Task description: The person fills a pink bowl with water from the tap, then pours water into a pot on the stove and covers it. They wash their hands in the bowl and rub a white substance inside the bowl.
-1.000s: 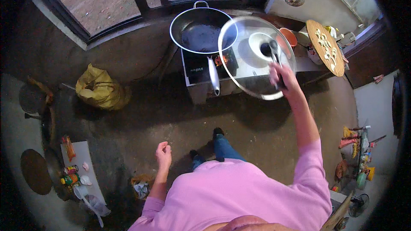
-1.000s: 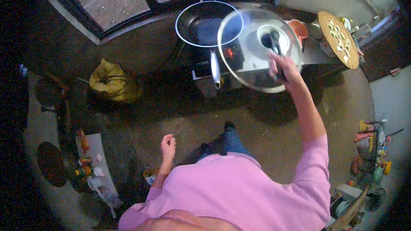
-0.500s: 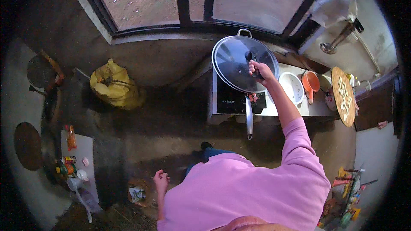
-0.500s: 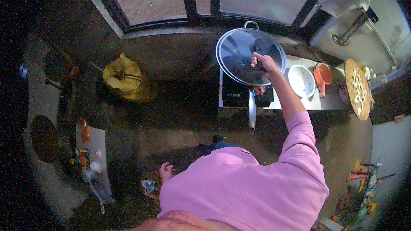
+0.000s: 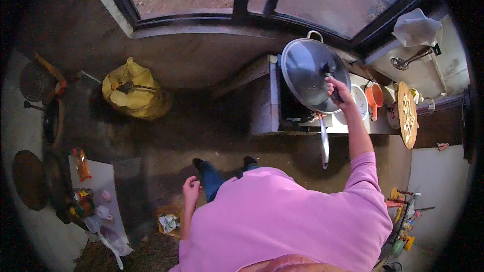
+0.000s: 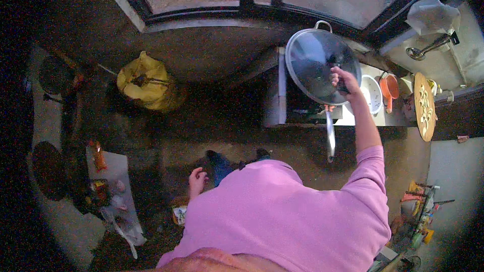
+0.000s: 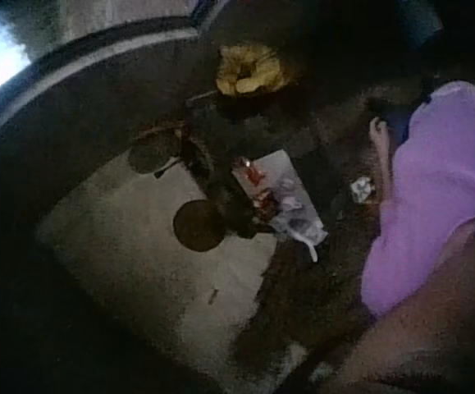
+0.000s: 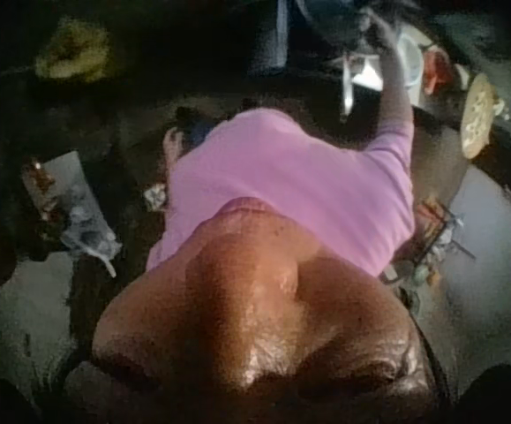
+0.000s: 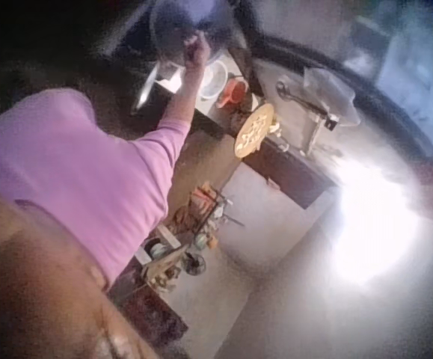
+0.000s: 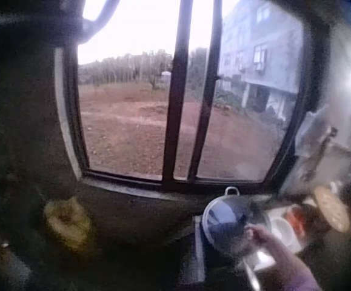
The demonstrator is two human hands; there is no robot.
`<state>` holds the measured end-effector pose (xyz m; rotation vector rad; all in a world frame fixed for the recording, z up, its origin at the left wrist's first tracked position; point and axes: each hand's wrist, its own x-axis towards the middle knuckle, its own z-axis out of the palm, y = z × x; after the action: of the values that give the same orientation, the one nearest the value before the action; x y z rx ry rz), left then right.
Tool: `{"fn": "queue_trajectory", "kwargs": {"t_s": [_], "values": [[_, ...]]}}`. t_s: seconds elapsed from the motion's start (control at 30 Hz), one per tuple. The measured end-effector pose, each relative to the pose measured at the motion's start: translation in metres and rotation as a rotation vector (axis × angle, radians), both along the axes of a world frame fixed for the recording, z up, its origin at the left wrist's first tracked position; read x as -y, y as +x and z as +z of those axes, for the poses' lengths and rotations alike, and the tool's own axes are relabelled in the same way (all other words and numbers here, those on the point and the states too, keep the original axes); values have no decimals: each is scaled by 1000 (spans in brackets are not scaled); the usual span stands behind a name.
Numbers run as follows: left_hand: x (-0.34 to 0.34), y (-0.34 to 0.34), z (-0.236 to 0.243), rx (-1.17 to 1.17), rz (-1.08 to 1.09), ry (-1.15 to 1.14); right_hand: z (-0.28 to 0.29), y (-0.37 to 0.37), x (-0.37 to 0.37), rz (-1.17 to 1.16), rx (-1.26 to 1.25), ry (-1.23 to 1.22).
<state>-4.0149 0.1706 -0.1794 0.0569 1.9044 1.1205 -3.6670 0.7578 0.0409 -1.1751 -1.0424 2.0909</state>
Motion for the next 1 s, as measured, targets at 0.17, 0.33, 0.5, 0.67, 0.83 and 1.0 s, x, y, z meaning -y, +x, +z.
{"fn": "queue_trajectory", "kwargs": {"t_s": [0.17,0.33,0.5,0.67,0.83,1.0], "values": [[20,-97,-25,-126,-32,100,48,-8,20,-68,1220,1045],[45,-194,-21,-65,141,53,31,-126,38,-370,852,1235],[55,-254,-13,-69,300,107,-49,-463,162,526,464,736],[126,-253,-37,-115,464,40,-224,-760,204,1026,251,1013],[210,-152,-33,-51,906,-113,-356,-962,261,955,205,1264],[228,-132,-89,394,1245,1081,-520,-1052,212,827,308,1683]]}}
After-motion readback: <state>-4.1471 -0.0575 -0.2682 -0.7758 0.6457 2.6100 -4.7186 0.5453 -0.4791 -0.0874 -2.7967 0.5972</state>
